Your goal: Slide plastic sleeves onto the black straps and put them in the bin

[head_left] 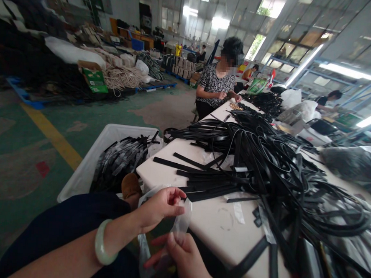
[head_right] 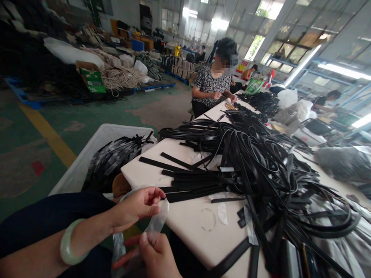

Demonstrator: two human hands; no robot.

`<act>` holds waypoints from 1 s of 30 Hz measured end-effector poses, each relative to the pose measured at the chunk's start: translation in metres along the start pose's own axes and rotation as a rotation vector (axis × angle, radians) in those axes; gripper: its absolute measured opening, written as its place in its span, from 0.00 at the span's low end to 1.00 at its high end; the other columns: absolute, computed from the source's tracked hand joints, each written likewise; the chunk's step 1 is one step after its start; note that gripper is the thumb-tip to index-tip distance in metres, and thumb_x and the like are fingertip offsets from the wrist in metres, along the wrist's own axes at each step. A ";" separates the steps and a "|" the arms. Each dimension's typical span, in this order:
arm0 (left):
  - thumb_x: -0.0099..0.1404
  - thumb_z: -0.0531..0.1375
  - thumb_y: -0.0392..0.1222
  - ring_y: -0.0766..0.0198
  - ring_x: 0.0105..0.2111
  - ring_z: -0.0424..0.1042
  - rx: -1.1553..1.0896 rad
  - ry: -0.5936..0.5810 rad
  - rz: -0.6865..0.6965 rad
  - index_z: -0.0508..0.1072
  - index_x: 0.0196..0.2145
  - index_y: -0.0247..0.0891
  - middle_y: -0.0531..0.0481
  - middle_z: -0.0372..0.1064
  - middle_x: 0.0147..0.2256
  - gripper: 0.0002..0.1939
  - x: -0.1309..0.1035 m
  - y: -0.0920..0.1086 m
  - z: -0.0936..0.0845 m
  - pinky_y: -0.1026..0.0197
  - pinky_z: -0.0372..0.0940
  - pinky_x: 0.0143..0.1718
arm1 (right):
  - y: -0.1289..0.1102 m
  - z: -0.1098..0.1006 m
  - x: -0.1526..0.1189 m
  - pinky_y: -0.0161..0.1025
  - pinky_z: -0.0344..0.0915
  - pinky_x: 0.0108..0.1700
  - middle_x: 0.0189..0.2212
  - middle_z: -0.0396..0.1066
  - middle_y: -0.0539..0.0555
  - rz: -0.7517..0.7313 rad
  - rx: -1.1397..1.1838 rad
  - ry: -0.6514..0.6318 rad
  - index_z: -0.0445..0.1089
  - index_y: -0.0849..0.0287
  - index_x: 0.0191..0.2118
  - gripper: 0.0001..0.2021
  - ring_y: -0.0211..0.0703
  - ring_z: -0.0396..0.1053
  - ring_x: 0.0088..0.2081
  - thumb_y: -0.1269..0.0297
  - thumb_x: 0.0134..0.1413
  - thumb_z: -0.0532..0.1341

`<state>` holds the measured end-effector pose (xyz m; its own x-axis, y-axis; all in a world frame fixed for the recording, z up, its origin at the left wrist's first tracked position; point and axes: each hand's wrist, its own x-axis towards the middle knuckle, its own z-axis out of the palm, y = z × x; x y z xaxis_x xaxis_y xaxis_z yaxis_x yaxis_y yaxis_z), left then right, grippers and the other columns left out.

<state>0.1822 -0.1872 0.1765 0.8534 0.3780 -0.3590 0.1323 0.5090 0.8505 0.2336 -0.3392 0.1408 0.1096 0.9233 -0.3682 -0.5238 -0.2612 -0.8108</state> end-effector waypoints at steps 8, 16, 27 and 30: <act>0.47 0.73 0.51 0.68 0.26 0.64 0.034 -0.175 -0.211 0.78 0.29 0.32 0.50 0.70 0.26 0.19 -0.005 -0.007 0.011 0.66 0.57 0.29 | -0.004 -0.006 -0.011 0.37 0.66 0.28 0.24 0.76 0.59 -0.065 -0.174 -0.023 0.72 0.68 0.43 0.34 0.44 0.73 0.24 0.35 0.57 0.52; 0.49 0.71 0.50 0.69 0.23 0.61 0.406 -0.159 0.054 0.74 0.23 0.32 0.53 0.66 0.21 0.17 0.005 -0.008 0.007 0.67 0.54 0.26 | -0.098 -0.141 -0.037 0.50 0.64 0.50 0.44 0.73 0.62 -0.354 -1.391 0.712 0.75 0.59 0.45 0.13 0.53 0.70 0.45 0.64 0.58 0.57; 0.56 0.67 0.51 0.70 0.21 0.57 0.517 -0.136 0.220 0.72 0.23 0.33 0.55 0.61 0.19 0.17 0.000 -0.003 0.000 0.67 0.53 0.23 | -0.109 -0.154 -0.082 0.41 0.67 0.40 0.35 0.74 0.58 -0.567 -1.498 0.694 0.71 0.57 0.40 0.10 0.48 0.73 0.37 0.60 0.61 0.55; 0.53 0.70 0.46 0.68 0.23 0.62 0.510 -0.149 0.261 0.74 0.21 0.33 0.52 0.67 0.21 0.14 0.002 -0.005 -0.002 0.66 0.56 0.26 | -0.102 -0.091 -0.093 0.36 0.63 0.34 0.31 0.73 0.54 -0.652 -1.512 0.383 0.70 0.56 0.38 0.08 0.42 0.71 0.31 0.63 0.63 0.54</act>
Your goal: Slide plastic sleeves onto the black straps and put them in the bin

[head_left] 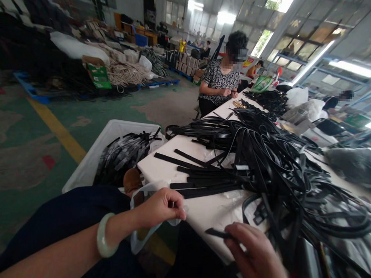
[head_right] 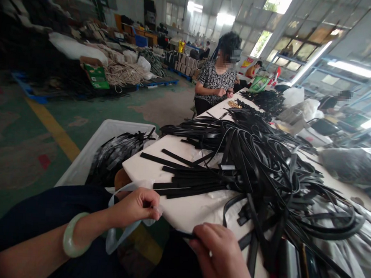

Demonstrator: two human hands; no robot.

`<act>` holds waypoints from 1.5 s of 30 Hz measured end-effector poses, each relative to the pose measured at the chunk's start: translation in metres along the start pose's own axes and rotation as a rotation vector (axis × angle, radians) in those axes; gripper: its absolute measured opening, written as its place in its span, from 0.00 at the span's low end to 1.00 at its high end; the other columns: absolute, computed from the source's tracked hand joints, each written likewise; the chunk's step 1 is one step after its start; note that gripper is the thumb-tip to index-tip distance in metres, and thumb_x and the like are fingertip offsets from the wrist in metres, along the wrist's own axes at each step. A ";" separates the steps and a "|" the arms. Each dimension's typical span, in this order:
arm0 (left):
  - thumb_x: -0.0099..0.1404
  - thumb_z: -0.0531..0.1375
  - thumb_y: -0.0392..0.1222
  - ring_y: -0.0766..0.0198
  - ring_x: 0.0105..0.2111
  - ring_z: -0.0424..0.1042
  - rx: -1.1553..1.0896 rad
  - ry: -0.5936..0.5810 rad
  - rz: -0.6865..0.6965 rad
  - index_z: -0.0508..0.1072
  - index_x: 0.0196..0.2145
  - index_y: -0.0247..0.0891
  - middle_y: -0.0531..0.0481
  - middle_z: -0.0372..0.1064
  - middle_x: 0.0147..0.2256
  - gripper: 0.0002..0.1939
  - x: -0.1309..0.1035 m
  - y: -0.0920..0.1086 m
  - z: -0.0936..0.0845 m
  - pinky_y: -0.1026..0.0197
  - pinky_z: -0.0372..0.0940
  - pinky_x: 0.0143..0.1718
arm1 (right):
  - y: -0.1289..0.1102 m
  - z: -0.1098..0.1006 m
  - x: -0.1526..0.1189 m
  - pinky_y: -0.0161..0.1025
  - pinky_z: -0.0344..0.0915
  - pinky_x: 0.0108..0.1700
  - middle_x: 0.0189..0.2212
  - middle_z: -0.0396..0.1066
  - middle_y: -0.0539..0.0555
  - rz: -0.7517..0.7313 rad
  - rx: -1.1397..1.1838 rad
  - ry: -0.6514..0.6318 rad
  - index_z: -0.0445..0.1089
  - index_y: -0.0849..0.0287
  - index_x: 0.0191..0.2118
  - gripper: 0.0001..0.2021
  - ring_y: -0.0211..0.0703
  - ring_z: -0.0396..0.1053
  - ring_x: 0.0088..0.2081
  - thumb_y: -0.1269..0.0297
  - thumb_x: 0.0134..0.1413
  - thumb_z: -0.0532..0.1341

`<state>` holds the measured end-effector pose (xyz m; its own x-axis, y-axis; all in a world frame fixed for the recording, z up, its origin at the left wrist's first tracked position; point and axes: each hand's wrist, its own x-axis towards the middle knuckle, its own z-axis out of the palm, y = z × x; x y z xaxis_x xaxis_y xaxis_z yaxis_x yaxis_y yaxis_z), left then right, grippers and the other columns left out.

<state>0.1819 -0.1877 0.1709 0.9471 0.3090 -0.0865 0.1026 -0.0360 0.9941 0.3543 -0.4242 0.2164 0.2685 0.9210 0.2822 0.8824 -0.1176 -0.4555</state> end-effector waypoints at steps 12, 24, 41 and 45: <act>0.53 0.70 0.42 0.65 0.24 0.72 -0.016 -0.024 0.060 0.77 0.20 0.36 0.48 0.73 0.22 0.10 -0.006 0.009 -0.001 0.66 0.63 0.27 | -0.023 0.013 0.029 0.36 0.48 0.29 0.23 0.64 0.48 0.050 -0.061 -0.177 0.62 0.57 0.29 0.11 0.37 0.62 0.24 0.64 0.65 0.53; 0.50 0.71 0.41 0.68 0.22 0.69 -0.025 -0.068 0.021 0.77 0.22 0.35 0.51 0.71 0.23 0.08 -0.004 0.005 -0.003 0.68 0.60 0.24 | -0.040 0.017 0.034 0.37 0.46 0.30 0.23 0.67 0.49 -0.042 -0.124 -0.275 0.62 0.56 0.29 0.10 0.39 0.63 0.25 0.67 0.63 0.53; 0.59 0.66 0.46 0.63 0.31 0.70 0.234 -0.144 0.153 0.81 0.30 0.39 0.49 0.71 0.28 0.08 0.000 0.003 -0.004 0.64 0.61 0.34 | -0.038 0.019 0.036 0.40 0.43 0.28 0.23 0.70 0.50 -0.061 -0.281 -0.397 0.64 0.56 0.31 0.08 0.40 0.66 0.24 0.66 0.63 0.53; 0.64 0.61 0.42 0.60 0.37 0.70 0.415 -0.213 0.271 0.81 0.33 0.41 0.47 0.71 0.34 0.07 0.002 0.003 0.010 0.63 0.60 0.38 | -0.046 0.025 0.040 0.39 0.45 0.27 0.25 0.73 0.53 -0.074 -0.371 -0.477 0.65 0.57 0.33 0.07 0.42 0.68 0.25 0.67 0.63 0.54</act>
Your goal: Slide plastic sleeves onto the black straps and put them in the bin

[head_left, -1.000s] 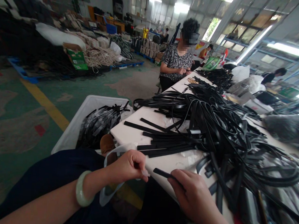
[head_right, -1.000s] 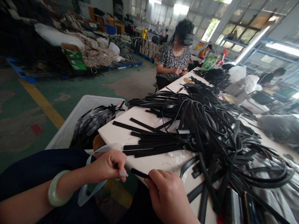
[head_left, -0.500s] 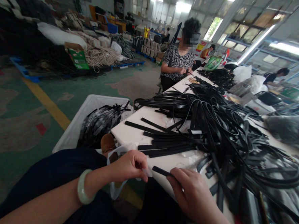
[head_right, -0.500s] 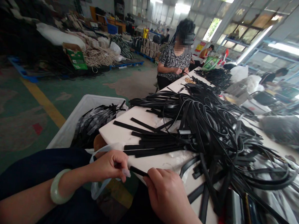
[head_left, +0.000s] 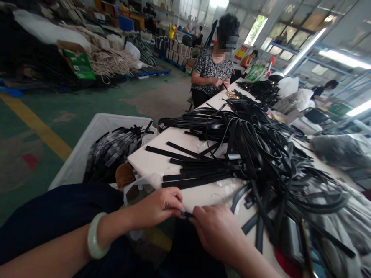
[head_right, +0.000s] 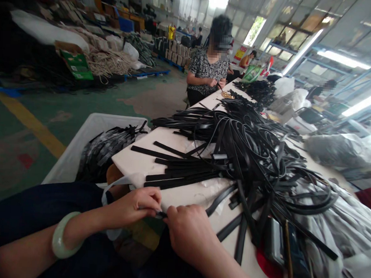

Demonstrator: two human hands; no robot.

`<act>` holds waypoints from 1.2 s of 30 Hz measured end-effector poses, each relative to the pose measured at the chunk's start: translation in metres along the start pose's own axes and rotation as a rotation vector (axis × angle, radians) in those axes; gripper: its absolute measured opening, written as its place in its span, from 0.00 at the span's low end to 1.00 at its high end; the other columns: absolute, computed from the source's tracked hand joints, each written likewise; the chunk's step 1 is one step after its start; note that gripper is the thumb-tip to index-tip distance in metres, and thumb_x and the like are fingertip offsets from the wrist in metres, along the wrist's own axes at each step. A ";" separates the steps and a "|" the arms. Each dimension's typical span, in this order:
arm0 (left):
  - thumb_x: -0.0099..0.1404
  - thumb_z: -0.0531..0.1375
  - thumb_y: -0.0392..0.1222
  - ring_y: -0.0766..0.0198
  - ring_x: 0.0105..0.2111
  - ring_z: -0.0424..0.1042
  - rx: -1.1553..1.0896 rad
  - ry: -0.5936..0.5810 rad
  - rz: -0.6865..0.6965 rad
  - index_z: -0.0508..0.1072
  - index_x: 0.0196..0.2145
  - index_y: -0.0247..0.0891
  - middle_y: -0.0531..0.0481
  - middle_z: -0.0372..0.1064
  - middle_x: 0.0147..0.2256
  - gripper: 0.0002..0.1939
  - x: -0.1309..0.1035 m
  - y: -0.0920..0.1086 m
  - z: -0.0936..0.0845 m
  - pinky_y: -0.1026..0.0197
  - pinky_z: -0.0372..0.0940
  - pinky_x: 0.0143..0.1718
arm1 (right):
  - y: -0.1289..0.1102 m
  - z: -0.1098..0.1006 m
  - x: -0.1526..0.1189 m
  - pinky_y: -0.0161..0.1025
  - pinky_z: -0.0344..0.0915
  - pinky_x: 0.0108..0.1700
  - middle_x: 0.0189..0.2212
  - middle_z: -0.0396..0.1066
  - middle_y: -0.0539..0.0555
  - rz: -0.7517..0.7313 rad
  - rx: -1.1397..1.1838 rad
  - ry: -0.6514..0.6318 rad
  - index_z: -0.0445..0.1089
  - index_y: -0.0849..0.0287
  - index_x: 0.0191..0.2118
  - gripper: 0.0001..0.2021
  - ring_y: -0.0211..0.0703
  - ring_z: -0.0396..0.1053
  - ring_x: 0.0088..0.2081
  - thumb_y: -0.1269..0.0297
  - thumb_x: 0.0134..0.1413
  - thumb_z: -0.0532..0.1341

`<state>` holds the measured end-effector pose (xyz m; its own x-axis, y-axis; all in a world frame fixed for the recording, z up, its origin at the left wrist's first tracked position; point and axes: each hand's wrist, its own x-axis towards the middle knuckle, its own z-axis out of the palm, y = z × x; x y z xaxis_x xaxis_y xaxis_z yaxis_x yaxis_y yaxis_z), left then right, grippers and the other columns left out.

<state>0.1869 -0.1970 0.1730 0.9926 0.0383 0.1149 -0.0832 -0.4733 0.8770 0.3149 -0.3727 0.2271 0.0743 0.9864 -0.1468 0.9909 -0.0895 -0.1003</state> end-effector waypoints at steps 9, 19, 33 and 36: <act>0.65 0.56 0.39 0.59 0.33 0.71 0.190 -0.081 -0.170 0.77 0.29 0.39 0.48 0.74 0.30 0.11 0.004 -0.016 0.007 0.63 0.57 0.35 | 0.029 0.011 -0.003 0.41 0.63 0.40 0.29 0.76 0.59 0.142 -0.011 -0.110 0.71 0.62 0.35 0.14 0.50 0.74 0.35 0.56 0.63 0.57; 0.65 0.53 0.41 0.65 0.23 0.72 -0.049 -0.127 -0.361 0.73 0.23 0.35 0.50 0.73 0.24 0.16 0.012 -0.006 0.012 0.68 0.60 0.25 | 0.047 0.006 0.008 0.47 0.54 0.58 0.30 0.77 0.56 0.169 0.069 -0.104 0.73 0.60 0.33 0.14 0.46 0.74 0.37 0.56 0.63 0.58; 0.59 0.54 0.34 0.69 0.18 0.62 -0.108 -0.087 -0.351 0.72 0.18 0.33 0.53 0.66 0.16 0.14 -0.001 -0.013 0.023 0.68 0.53 0.22 | 0.032 0.012 0.018 0.40 0.58 0.37 0.29 0.75 0.57 0.123 0.034 -0.144 0.73 0.59 0.29 0.14 0.50 0.71 0.36 0.60 0.62 0.57; 0.56 0.56 0.32 0.71 0.17 0.55 -0.029 -0.028 -0.342 0.71 0.16 0.33 0.56 0.59 0.14 0.12 -0.007 -0.018 0.021 0.67 0.49 0.21 | 0.032 0.005 0.011 0.40 0.59 0.39 0.31 0.75 0.56 0.088 0.155 -0.110 0.75 0.57 0.35 0.12 0.49 0.71 0.37 0.61 0.63 0.55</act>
<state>0.1836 -0.2071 0.1468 0.9656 0.1658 -0.2005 0.2526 -0.4119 0.8755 0.3473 -0.3651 0.2174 0.1385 0.9537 -0.2671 0.9514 -0.2030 -0.2317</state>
